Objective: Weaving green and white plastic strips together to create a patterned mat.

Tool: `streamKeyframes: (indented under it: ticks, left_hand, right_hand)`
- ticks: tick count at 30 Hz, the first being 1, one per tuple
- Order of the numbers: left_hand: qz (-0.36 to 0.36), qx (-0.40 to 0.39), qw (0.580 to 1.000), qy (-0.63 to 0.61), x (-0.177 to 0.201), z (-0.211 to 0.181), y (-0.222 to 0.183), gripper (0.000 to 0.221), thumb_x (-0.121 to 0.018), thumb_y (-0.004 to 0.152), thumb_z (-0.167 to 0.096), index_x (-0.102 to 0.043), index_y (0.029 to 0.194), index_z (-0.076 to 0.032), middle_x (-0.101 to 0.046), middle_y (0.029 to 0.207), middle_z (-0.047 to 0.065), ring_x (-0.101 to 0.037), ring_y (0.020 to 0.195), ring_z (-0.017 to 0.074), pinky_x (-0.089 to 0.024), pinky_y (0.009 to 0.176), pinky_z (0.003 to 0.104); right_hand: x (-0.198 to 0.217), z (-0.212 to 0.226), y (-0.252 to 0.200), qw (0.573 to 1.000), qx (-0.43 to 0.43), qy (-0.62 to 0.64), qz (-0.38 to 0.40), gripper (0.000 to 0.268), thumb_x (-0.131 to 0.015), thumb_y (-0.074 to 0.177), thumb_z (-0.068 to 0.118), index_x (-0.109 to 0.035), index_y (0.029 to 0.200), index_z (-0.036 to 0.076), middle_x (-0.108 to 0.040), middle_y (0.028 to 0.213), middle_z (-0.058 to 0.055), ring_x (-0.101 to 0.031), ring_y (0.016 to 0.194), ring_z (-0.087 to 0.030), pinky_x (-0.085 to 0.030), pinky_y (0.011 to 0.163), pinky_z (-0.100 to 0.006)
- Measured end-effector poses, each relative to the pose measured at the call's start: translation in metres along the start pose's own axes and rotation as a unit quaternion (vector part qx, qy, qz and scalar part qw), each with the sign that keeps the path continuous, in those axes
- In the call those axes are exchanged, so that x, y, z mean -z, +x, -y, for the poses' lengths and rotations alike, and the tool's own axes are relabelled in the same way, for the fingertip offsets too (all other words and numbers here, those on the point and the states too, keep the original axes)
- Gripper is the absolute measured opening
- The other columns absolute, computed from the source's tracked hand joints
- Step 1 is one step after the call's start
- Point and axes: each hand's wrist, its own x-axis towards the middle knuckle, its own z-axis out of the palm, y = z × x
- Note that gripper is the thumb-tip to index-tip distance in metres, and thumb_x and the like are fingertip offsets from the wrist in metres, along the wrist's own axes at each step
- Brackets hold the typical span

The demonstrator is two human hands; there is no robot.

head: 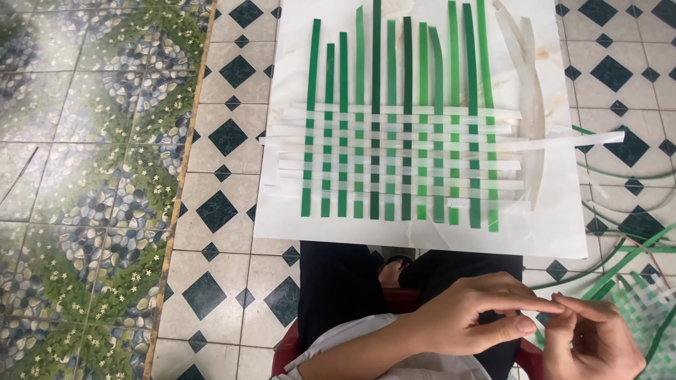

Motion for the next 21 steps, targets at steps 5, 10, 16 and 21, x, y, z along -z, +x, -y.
streamKeyframes:
  ticks: [5,10,16,21]
  left_hand:
    - [0.009,0.011,1.000,-0.008,0.005,-0.006,-0.002,0.028,-0.053,0.111,-0.027,-0.056,0.138,-0.026,-0.062,0.123,-0.003,-0.055,0.106,0.0116,-0.054,0.095,0.023]
    - [0.018,-0.014,1.000,-0.008,0.003,0.003,-0.005,0.027,-0.052,0.113,-0.032,-0.055,0.140,-0.033,-0.062,0.121,-0.007,-0.055,0.107,0.0094,-0.048,0.107,0.024]
    - [0.062,-0.033,0.998,0.002,0.002,0.007,-0.005,0.034,-0.050,0.114,-0.036,-0.048,0.148,-0.036,-0.061,0.128,-0.006,-0.058,0.115,0.0106,-0.050,0.112,0.025]
    - [0.056,-0.051,0.997,0.009,0.007,-0.002,-0.003,0.033,-0.050,0.114,-0.032,-0.048,0.146,-0.034,-0.061,0.128,-0.004,-0.059,0.118,0.0124,-0.051,0.112,0.026]
  right_hand:
    - [0.006,-0.002,0.004,0.999,0.024,0.009,0.036,0.012,-0.054,0.106,0.000,-0.065,0.103,-0.005,-0.061,0.086,-0.012,-0.051,0.067,-0.015,-0.039,0.063,-0.024]
    - [0.015,0.002,0.006,0.997,0.018,-0.026,0.070,0.010,-0.056,0.102,-0.005,-0.065,0.100,-0.001,-0.060,0.081,-0.012,-0.050,0.060,-0.015,-0.038,0.055,-0.024]
    - [0.020,-0.017,-0.004,0.998,0.017,0.008,0.067,0.006,-0.055,0.106,0.004,-0.061,0.107,0.002,-0.059,0.084,-0.009,-0.054,0.068,-0.012,-0.042,0.070,-0.023]
    - [0.011,-0.012,-0.006,0.998,0.029,0.053,0.011,0.010,-0.055,0.105,0.003,-0.061,0.102,-0.005,-0.058,0.085,-0.015,-0.052,0.069,-0.016,-0.040,0.069,-0.024]
